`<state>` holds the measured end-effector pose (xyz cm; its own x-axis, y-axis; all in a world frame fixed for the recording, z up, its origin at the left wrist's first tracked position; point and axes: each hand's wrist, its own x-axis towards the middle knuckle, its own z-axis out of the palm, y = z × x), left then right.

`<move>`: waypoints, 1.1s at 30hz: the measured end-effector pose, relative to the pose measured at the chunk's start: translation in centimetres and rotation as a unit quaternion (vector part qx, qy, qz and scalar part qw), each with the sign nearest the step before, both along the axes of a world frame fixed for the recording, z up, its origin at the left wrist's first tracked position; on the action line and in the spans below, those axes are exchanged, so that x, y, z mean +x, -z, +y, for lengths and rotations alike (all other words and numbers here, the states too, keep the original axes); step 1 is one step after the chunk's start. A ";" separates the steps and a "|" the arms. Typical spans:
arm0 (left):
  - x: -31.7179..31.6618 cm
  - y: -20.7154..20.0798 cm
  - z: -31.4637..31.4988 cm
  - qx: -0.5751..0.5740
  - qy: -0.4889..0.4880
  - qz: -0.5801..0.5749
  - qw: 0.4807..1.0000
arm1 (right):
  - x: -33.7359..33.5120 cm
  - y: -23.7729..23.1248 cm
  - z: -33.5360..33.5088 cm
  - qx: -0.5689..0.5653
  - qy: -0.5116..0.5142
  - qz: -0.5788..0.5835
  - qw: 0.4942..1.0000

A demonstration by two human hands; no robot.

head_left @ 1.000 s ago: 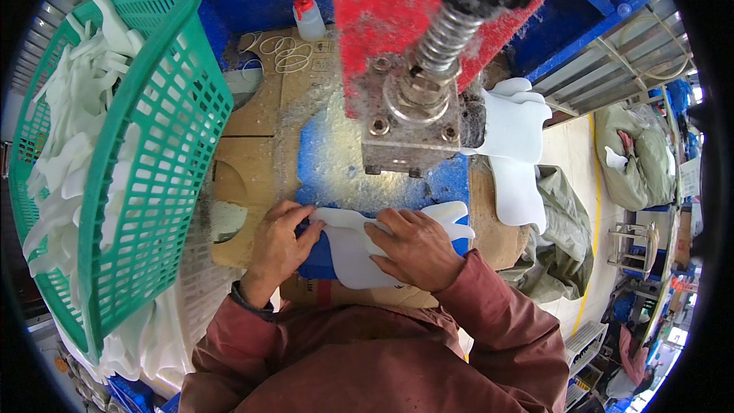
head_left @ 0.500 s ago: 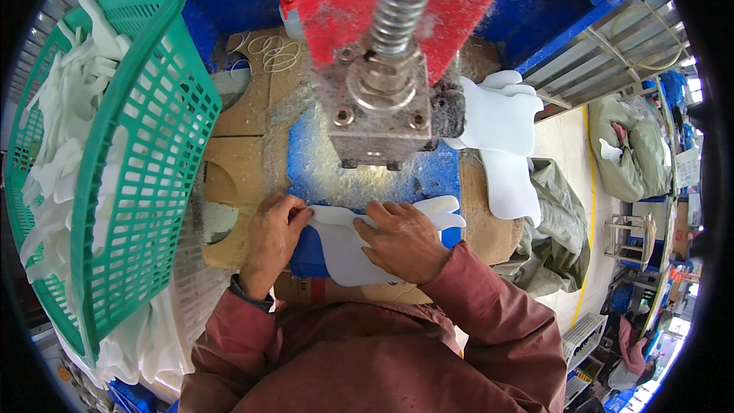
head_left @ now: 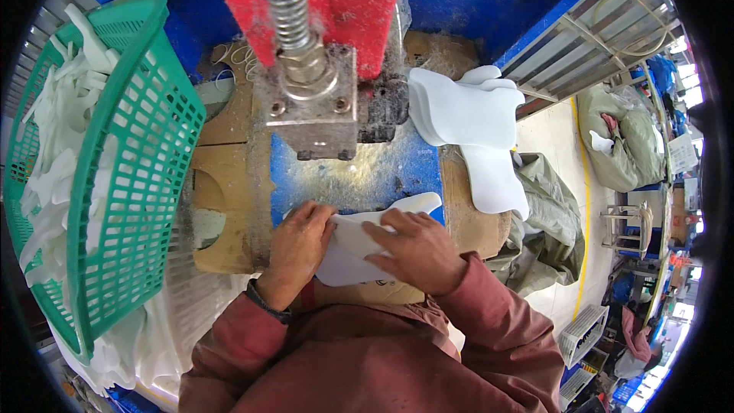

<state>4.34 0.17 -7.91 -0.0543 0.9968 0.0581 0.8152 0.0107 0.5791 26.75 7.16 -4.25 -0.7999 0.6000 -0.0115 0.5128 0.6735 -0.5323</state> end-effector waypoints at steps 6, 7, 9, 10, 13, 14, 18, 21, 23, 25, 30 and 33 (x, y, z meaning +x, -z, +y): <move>0.5 -0.9 -0.9 -0.001 0.037 0.005 0.999 | 4.4 0.5 -0.1 -0.260 0.239 0.156 0.922; 0.7 -1.0 -1.0 0.005 0.041 0.005 0.999 | 4.2 0.9 0.1 -0.194 0.229 0.176 0.938; 1.1 -0.9 -0.9 0.017 0.026 0.027 0.999 | 3.8 1.5 0.5 -0.159 0.236 0.212 0.935; 1.3 -0.8 -0.9 0.024 0.017 0.037 0.999 | 3.6 1.8 0.8 -0.149 0.244 0.223 0.932; 1.6 -0.5 -0.9 0.027 0.001 0.046 0.999 | 2.8 2.4 1.6 -0.087 0.245 0.222 0.940; 1.7 -0.4 -0.9 0.029 -0.003 0.045 0.999 | 2.7 2.5 1.8 -0.081 0.246 0.213 0.942; 1.9 -0.1 -0.9 0.031 -0.018 0.042 0.998 | 2.3 3.4 2.3 -0.036 0.230 0.200 0.952; 2.0 0.0 -0.9 0.029 -0.021 0.045 0.998 | 2.2 4.2 2.4 -0.027 0.221 0.181 0.958; 2.0 0.1 -0.8 0.025 -0.021 0.045 0.998 | 2.2 4.8 2.6 -0.021 0.207 0.184 0.961; 2.0 0.1 -0.8 0.019 -0.020 0.045 0.999 | 2.3 5.1 2.7 -0.002 0.199 0.173 0.965; 1.9 0.2 -0.8 0.025 -0.018 0.050 0.998 | 2.2 5.5 2.9 0.009 0.183 0.142 0.973; 1.9 0.3 -0.6 0.027 -0.017 0.050 0.998 | 2.2 5.7 2.9 0.009 0.178 0.115 0.977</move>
<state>6.26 -0.48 -8.17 -0.0800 0.9896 0.1192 0.8689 0.0106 0.4948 28.92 10.09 -9.91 -0.5215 0.8388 0.1565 0.5844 0.4848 -0.6507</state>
